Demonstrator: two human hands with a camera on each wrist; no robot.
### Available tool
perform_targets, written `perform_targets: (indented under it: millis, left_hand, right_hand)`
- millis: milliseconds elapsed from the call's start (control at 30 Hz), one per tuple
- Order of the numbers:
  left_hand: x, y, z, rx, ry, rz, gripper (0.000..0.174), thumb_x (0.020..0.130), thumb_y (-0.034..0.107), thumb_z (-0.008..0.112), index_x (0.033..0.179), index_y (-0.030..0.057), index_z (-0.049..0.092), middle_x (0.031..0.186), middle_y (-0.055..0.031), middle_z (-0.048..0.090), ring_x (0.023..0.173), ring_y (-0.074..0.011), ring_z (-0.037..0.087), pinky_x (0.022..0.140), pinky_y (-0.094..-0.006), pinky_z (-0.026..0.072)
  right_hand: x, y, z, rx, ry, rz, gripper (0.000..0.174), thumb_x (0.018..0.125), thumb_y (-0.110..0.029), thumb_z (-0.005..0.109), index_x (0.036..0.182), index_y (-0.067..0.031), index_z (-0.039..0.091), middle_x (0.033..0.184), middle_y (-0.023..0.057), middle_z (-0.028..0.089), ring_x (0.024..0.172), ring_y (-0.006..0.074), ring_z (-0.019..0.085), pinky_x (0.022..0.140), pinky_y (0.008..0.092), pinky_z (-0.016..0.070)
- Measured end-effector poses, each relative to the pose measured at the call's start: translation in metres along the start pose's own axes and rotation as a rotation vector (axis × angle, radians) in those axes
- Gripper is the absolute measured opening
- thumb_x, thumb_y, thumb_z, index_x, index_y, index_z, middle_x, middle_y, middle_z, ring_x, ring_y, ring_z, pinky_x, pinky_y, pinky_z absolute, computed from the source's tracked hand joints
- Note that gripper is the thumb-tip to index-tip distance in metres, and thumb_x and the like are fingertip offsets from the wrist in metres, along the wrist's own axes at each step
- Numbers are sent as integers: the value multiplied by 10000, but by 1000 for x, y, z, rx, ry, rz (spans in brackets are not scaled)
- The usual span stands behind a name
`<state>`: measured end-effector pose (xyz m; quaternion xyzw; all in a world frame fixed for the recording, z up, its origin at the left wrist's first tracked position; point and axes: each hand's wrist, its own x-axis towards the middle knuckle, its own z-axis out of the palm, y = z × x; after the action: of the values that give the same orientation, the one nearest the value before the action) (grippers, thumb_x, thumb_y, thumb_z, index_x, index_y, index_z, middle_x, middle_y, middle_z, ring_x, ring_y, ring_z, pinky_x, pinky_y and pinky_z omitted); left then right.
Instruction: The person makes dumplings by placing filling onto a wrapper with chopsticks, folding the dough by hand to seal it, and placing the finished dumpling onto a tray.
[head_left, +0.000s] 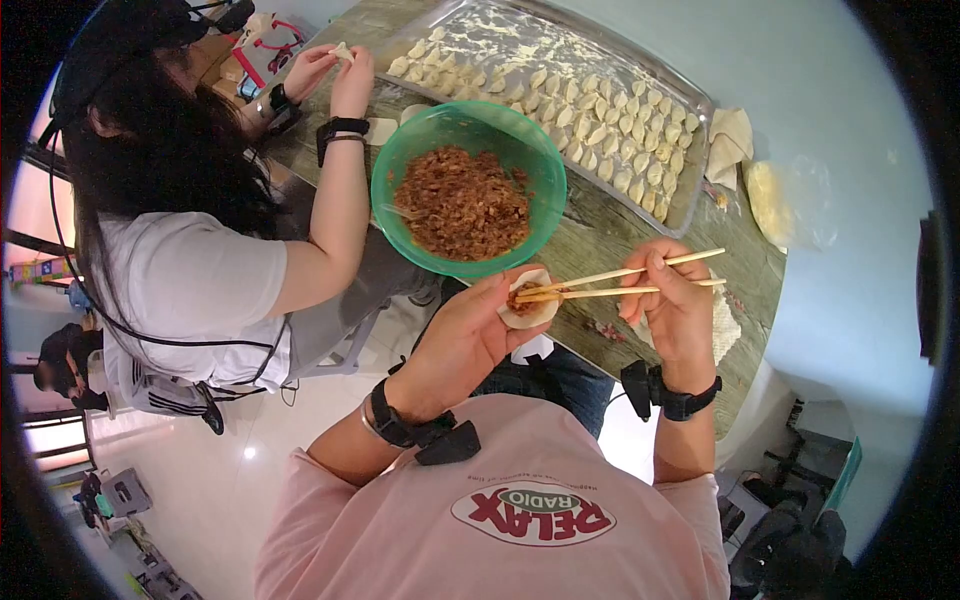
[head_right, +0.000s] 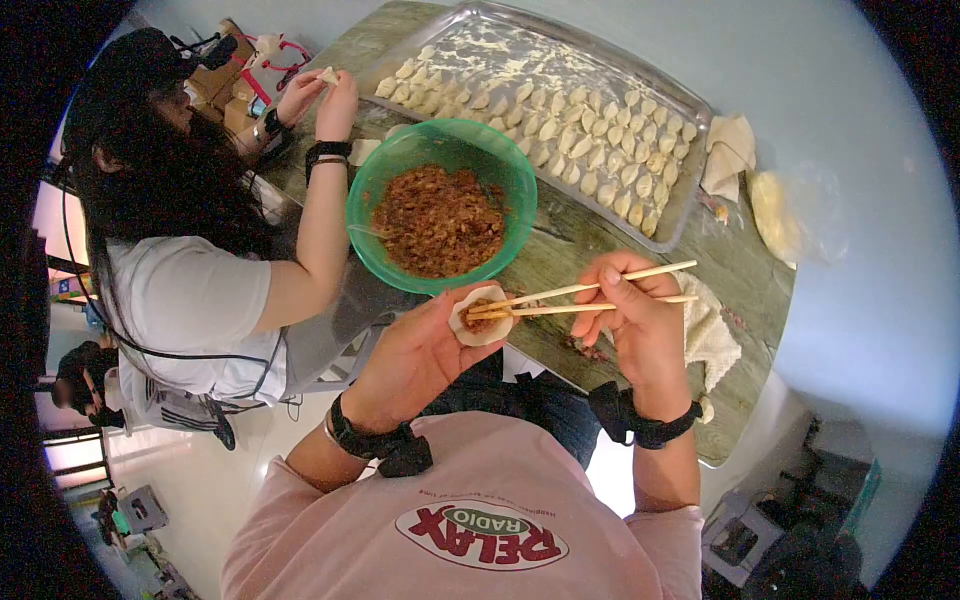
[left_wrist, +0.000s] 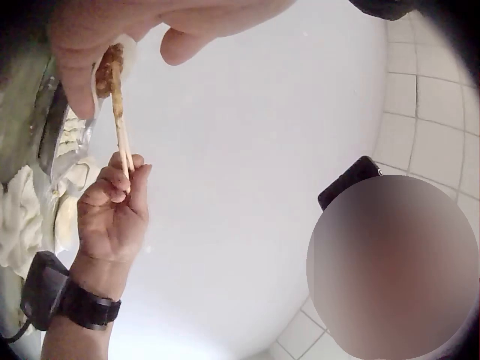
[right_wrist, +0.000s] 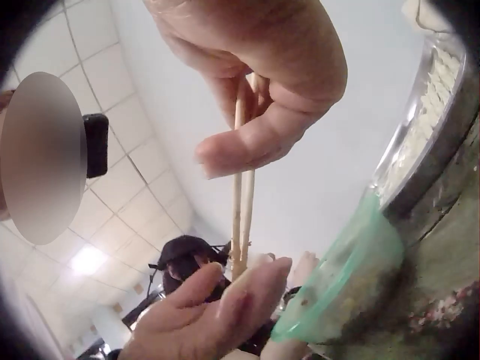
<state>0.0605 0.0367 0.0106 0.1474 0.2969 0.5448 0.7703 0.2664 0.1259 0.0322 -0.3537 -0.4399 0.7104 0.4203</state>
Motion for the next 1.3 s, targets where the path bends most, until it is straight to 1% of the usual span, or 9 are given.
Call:
perform_targets:
  millis: [467, 567, 633, 800, 867, 933, 967, 1067, 1300]
  left_hand:
    - [-10, 5, -12, -23, 78, 129, 466, 985, 297, 302, 1285, -53, 370, 1269, -147, 465, 1200, -261, 453, 1023, -360, 371]
    - [-13, 9, -8, 5, 78, 142, 470, 983, 300, 303, 1291, -50, 360, 1274, -152, 461, 1205, -265, 449, 1024, -354, 371]
    - [-12, 9, -8, 7, 68, 140, 479, 982, 311, 302, 1294, -48, 357, 1274, -153, 461, 1209, -265, 445, 1025, -352, 370]
    - [-12, 9, -4, 7, 38, 128, 503, 979, 343, 298, 1298, -42, 350, 1280, -157, 455, 1218, -263, 436, 1032, -349, 364]
    - [-10, 9, -1, 3, 40, 107, 509, 980, 348, 289, 1307, -39, 334, 1289, -159, 445, 1220, -264, 434, 1034, -351, 362]
    - [-9, 8, 2, -28, 24, 80, 507, 981, 346, 285, 1312, -36, 325, 1293, -157, 442, 1217, -264, 436, 1032, -352, 363]
    - [-8, 8, 4, -56, 11, 54, 505, 982, 343, 282, 1317, -34, 317, 1297, -155, 439, 1215, -265, 437, 1031, -352, 364]
    - [-2, 5, 8, -80, -85, -24, 502, 984, 348, 276, 1322, -20, 314, 1298, -150, 441, 1216, -253, 434, 1037, -357, 354]
    - [17, -19, 19, -126, -127, -218, 486, 983, 351, 288, 1315, 1, 344, 1296, -136, 447, 1211, -223, 433, 1048, -373, 334]
  right_hand:
    - [33, 16, 20, -11, 118, -149, 231, 916, -178, 501, 880, 40, 569, 752, 102, 600, 544, 152, 587, 453, 228, 475]
    - [51, 43, 22, -281, 43, -162, 208, 909, -171, 511, 913, 26, 579, 768, 101, 609, 593, 167, 591, 507, 274, 483]
    - [61, 63, 28, -834, -13, -510, 175, 875, -173, 555, 948, -16, 586, 755, 90, 605, 679, 177, 597, 568, 323, 472]
    - [59, 73, 33, -891, -110, -650, 160, 763, -52, 634, 921, -56, 613, 823, 82, 598, 742, 173, 583, 593, 324, 442]
    - [45, 61, 32, -895, -79, -690, 185, 730, -5, 647, 905, -60, 624, 858, 74, 595, 734, 172, 576, 575, 308, 432]
    - [23, 50, 20, -871, 101, -368, 246, 683, 66, 657, 896, -53, 636, 911, 71, 581, 733, 174, 566, 591, 279, 436]
    - [11, 52, 12, -874, 105, -366, 246, 683, 66, 657, 896, -53, 636, 911, 71, 581, 733, 174, 566, 591, 279, 436]
    - [-27, 61, 0, -771, 284, -477, 259, 678, 64, 669, 912, -42, 640, 909, 76, 567, 732, 178, 553, 613, 265, 446]
    - [-55, 58, 8, -875, 139, -798, 207, 671, 59, 689, 857, -25, 660, 873, 60, 541, 726, 180, 530, 598, 260, 425]
